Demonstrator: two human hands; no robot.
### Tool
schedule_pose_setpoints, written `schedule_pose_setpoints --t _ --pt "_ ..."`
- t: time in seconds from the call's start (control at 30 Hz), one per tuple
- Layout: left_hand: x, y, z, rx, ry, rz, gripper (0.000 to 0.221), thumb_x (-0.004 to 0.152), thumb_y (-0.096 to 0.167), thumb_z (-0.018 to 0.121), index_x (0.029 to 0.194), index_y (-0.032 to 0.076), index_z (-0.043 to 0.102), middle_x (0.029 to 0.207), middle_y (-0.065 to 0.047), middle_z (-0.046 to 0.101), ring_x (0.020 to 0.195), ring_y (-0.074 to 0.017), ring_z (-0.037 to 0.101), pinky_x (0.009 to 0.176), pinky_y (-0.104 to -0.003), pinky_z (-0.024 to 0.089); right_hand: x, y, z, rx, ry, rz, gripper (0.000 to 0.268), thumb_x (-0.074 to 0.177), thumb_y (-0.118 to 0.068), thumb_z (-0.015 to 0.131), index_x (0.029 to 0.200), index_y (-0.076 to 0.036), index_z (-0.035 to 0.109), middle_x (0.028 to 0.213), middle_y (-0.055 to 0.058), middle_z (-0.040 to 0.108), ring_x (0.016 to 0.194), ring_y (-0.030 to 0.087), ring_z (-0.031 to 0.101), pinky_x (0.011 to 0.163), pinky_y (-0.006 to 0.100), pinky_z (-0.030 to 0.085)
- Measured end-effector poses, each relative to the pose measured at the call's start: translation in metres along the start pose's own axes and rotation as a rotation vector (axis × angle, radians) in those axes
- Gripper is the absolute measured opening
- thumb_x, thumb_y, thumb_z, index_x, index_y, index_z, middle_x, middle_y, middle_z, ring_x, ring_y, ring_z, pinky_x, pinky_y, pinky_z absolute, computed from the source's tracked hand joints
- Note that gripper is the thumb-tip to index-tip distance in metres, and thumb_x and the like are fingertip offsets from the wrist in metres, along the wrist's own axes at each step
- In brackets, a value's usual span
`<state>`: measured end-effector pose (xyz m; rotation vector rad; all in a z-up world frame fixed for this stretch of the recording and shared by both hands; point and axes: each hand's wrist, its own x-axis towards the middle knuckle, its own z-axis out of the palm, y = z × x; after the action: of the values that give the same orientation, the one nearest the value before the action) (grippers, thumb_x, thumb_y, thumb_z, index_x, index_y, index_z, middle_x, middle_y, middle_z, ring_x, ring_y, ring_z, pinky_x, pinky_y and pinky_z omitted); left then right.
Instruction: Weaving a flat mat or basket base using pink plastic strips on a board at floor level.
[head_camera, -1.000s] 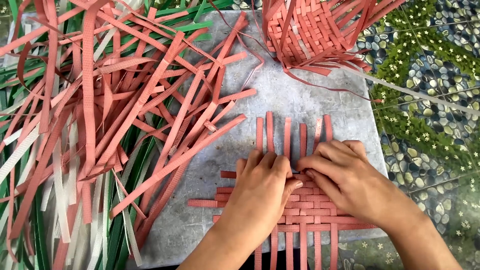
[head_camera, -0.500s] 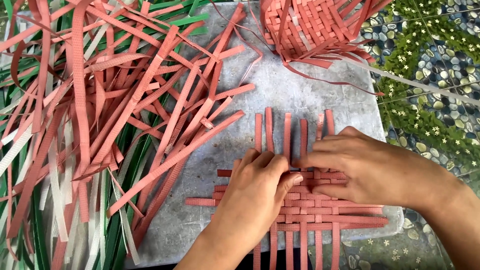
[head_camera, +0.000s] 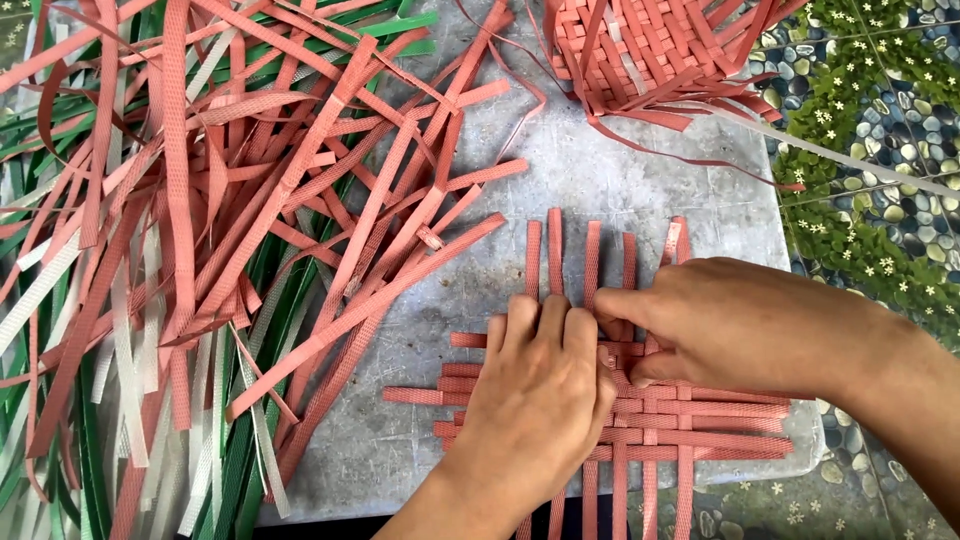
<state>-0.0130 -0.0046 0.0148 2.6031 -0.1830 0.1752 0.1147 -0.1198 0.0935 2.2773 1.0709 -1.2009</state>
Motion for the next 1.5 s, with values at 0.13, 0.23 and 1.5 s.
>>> schedule_pose_setpoints --t 0.13,0.23,1.5 --pt "-0.001 0.001 0.000 -0.033 0.007 -0.022 0.011 0.087 0.017 0.053 0.089 0.007 0.050 0.088 -0.012 0.051 0.087 -0.0300 0.044 0.073 -0.046 0.039 0.005 0.001 -0.003 0.004 -0.009 0.012 0.031 0.084 -0.040 0.074 0.106 -0.035 0.052 0.077 -0.005 0.067 0.077 0.013 0.068 0.067 0.031 0.050" --pt "-0.002 -0.001 0.003 -0.065 0.010 -0.017 0.012 0.086 0.014 0.057 0.089 0.007 0.049 0.090 -0.014 0.051 0.087 -0.0311 0.043 0.071 -0.047 0.038 0.009 0.003 -0.003 0.028 -0.009 -0.035 0.027 0.084 -0.036 0.074 0.099 -0.033 0.052 0.075 -0.008 0.068 0.068 0.011 0.068 0.063 0.029 0.049" --pt "0.001 0.012 0.015 -0.086 0.098 -0.101 0.012 0.087 0.012 0.066 0.083 0.008 0.055 0.083 -0.003 0.055 0.085 -0.0271 0.043 0.068 -0.045 0.031 0.005 -0.004 -0.009 0.140 -0.119 0.041 0.023 0.089 -0.039 0.072 0.099 -0.024 0.058 0.067 -0.004 0.058 0.059 0.010 0.051 0.056 0.024 0.043"
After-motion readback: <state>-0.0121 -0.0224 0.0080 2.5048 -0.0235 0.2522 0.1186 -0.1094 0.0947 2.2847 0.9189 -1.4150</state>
